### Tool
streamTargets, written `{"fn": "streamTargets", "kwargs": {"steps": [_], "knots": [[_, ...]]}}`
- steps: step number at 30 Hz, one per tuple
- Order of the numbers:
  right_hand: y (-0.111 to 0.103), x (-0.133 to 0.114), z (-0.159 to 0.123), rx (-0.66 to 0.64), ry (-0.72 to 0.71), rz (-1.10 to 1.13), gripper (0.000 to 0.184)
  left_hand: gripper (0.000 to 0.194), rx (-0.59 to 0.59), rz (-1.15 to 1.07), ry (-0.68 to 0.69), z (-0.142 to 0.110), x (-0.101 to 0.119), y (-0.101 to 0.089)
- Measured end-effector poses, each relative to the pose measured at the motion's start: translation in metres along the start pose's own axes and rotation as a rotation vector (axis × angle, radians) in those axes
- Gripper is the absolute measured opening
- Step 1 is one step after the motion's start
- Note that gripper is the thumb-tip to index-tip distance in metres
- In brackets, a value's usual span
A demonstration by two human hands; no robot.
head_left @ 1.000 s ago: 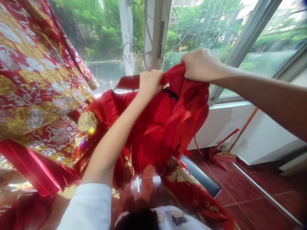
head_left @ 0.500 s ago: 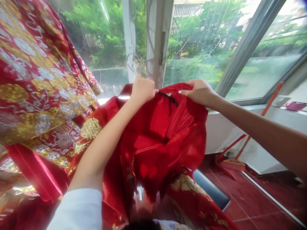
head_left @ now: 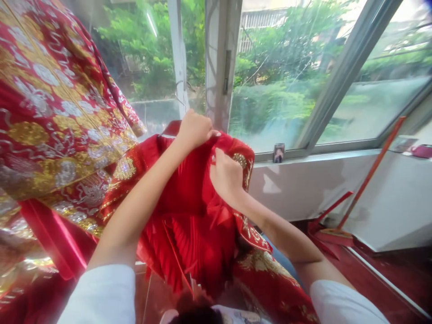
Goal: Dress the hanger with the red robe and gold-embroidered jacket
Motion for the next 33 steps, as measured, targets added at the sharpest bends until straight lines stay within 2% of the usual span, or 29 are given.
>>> {"fn": "streamTargets", "kwargs": {"steps": [3,5,7,9,11,13,15,16,17,19,22,25,27,29,33], "knots": [[0.009,0.007,-0.005,-0.065,-0.066,0.011,0.043,0.043,0.011,-0.078,0.07,-0.004,0.002,-0.002],[-0.001,0.02,-0.004,-0.026,-0.099,0.089,0.044,0.037,0.104,-0.164,0.073,-0.015,-0.012,-0.01],[-0.028,0.038,0.005,0.122,-0.127,0.201,0.044,0.039,0.223,-0.238,-0.037,-0.037,-0.047,-0.015],[-0.058,0.057,0.018,0.295,-0.176,0.278,0.04,0.047,0.285,-0.286,-0.21,-0.067,-0.093,-0.008],[-0.073,0.07,0.037,0.351,-0.235,0.295,0.034,0.054,0.241,-0.342,-0.327,-0.099,-0.132,0.011],[-0.064,0.078,0.059,0.211,-0.252,0.327,0.027,0.054,0.063,-0.455,-0.323,-0.122,-0.149,0.041],[-0.043,0.083,0.073,0.033,-0.221,0.385,0.041,0.054,-0.056,-0.544,-0.304,-0.139,-0.151,0.061],[-0.035,0.084,0.076,-0.004,-0.207,0.413,0.047,0.053,-0.073,-0.566,-0.302,-0.145,-0.15,0.065],[-0.031,0.085,0.075,0.009,-0.204,0.435,0.05,0.051,-0.065,-0.571,-0.31,-0.149,-0.148,0.065],[-0.03,0.086,0.069,0.129,-0.231,0.466,0.05,0.048,-0.032,-0.552,-0.334,-0.153,-0.144,0.063],[-0.032,0.088,0.055,0.303,-0.266,0.452,0.041,0.046,0.021,-0.477,-0.402,-0.159,-0.14,0.057],[-0.034,0.089,0.051,0.359,-0.297,0.412,0.034,0.048,0.045,-0.383,-0.454,-0.168,-0.141,0.052],[-0.033,0.09,0.06,0.272,-0.287,0.438,0.034,0.051,0.038,-0.349,-0.453,-0.171,-0.139,0.051],[-0.032,0.093,0.072,0.142,-0.253,0.49,0.041,0.054,0.035,-0.325,-0.455,-0.173,-0.136,0.051],[-0.022,0.11,0.094,-0.112,-0.025,0.646,0.051,0.055,0.1,-0.302,-0.536,-0.178,-0.128,0.05]]}}
Point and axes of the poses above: each hand's wrist, its own z-axis towards the middle knuckle, its own y-axis out of the palm, x = y × z, the point moved 9 cm from there along z, towards the middle knuckle, and after that the axes turned 15 degrees about z, right-handed, at the moved point
